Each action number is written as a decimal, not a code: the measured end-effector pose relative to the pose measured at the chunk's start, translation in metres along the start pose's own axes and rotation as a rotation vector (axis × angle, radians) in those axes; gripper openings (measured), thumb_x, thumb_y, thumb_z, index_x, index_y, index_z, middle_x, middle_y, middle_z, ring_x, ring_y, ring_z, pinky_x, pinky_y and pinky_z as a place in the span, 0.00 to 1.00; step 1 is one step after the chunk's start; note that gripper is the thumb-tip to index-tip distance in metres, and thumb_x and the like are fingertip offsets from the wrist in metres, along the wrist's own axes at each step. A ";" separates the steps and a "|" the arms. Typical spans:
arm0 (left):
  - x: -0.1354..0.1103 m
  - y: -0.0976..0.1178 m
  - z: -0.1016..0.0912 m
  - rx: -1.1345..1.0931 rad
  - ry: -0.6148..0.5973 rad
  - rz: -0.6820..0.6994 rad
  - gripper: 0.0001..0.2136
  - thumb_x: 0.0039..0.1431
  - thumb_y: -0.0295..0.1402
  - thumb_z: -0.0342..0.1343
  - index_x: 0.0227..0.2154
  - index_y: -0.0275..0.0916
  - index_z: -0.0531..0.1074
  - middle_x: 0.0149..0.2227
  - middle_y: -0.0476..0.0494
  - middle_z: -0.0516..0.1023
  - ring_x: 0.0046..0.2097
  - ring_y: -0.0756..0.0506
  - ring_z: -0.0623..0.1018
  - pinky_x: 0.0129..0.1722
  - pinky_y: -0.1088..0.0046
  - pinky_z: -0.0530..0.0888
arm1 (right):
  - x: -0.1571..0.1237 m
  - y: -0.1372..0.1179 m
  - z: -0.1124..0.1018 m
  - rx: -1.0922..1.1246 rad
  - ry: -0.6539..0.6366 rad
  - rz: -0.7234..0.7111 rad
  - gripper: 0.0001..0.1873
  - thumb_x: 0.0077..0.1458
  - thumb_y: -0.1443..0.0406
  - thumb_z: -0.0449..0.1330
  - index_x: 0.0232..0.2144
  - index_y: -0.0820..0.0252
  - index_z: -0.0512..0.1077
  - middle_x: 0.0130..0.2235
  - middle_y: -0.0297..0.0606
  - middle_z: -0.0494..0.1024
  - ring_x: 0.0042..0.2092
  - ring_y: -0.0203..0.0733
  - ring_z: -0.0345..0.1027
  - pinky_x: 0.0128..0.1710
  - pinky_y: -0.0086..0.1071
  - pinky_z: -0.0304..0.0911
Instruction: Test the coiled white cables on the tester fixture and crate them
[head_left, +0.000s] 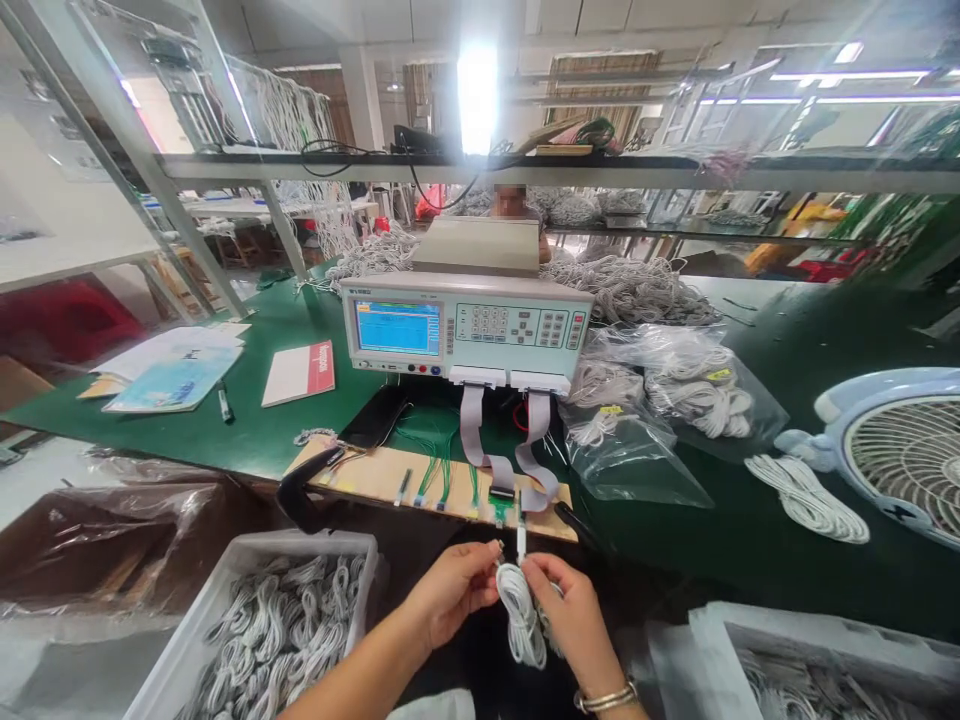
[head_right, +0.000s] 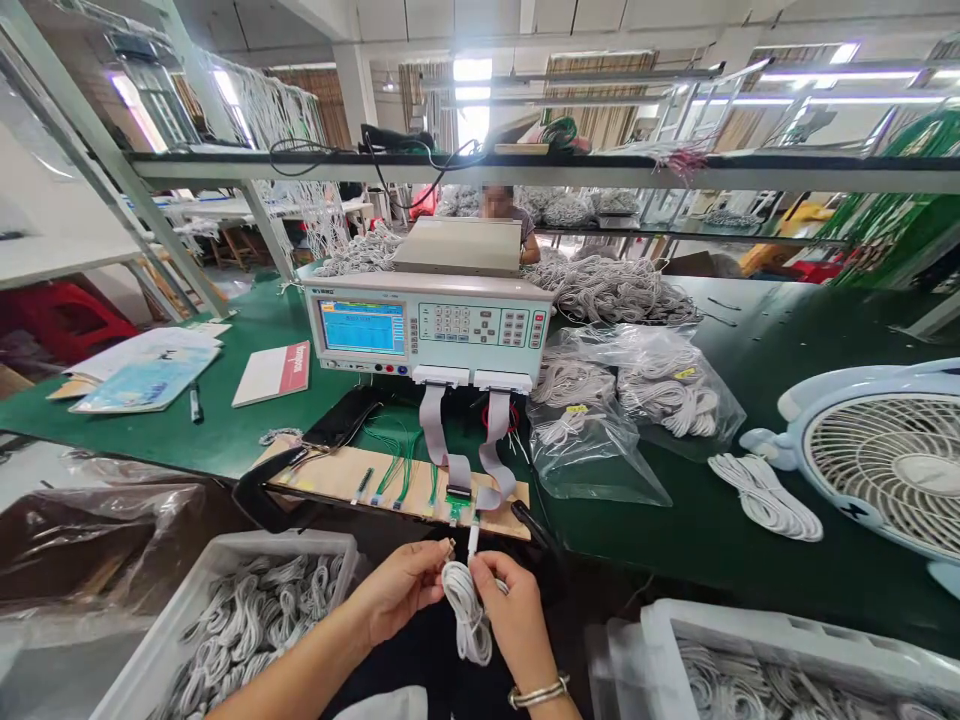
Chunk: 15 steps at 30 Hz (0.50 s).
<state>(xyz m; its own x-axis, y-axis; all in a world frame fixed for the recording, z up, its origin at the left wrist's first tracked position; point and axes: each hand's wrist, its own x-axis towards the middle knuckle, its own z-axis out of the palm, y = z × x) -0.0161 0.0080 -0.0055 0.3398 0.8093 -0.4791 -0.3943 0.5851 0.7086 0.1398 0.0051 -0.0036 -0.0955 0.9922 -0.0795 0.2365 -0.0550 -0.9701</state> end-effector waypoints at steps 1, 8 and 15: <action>0.002 0.000 -0.003 -0.028 0.014 -0.011 0.14 0.43 0.41 0.56 0.23 0.33 0.66 0.20 0.51 0.63 0.22 0.56 0.63 0.26 0.80 0.64 | -0.002 -0.001 0.001 -0.020 -0.017 -0.014 0.14 0.48 0.58 0.55 0.30 0.64 0.73 0.26 0.36 0.74 0.28 0.39 0.64 0.28 0.27 0.59; 0.008 0.003 0.000 -0.011 0.100 0.084 0.13 0.37 0.37 0.61 0.19 0.33 0.64 0.18 0.50 0.67 0.18 0.56 0.64 0.20 0.81 0.61 | -0.003 -0.007 0.005 0.005 -0.049 0.002 0.15 0.47 0.58 0.56 0.32 0.65 0.73 0.24 0.36 0.74 0.27 0.39 0.65 0.26 0.26 0.60; 0.008 -0.005 0.019 -0.248 0.199 0.153 0.13 0.39 0.38 0.60 0.18 0.34 0.63 0.17 0.52 0.65 0.17 0.58 0.62 0.20 0.82 0.59 | -0.001 -0.011 0.002 0.107 -0.051 0.094 0.16 0.44 0.57 0.59 0.30 0.64 0.73 0.24 0.37 0.74 0.28 0.40 0.66 0.26 0.27 0.62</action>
<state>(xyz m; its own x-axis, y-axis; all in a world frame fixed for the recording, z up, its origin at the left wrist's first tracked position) 0.0047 0.0102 -0.0033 0.0972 0.8685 -0.4860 -0.6313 0.4313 0.6445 0.1353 0.0047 0.0067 -0.1279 0.9753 -0.1800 0.1425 -0.1615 -0.9765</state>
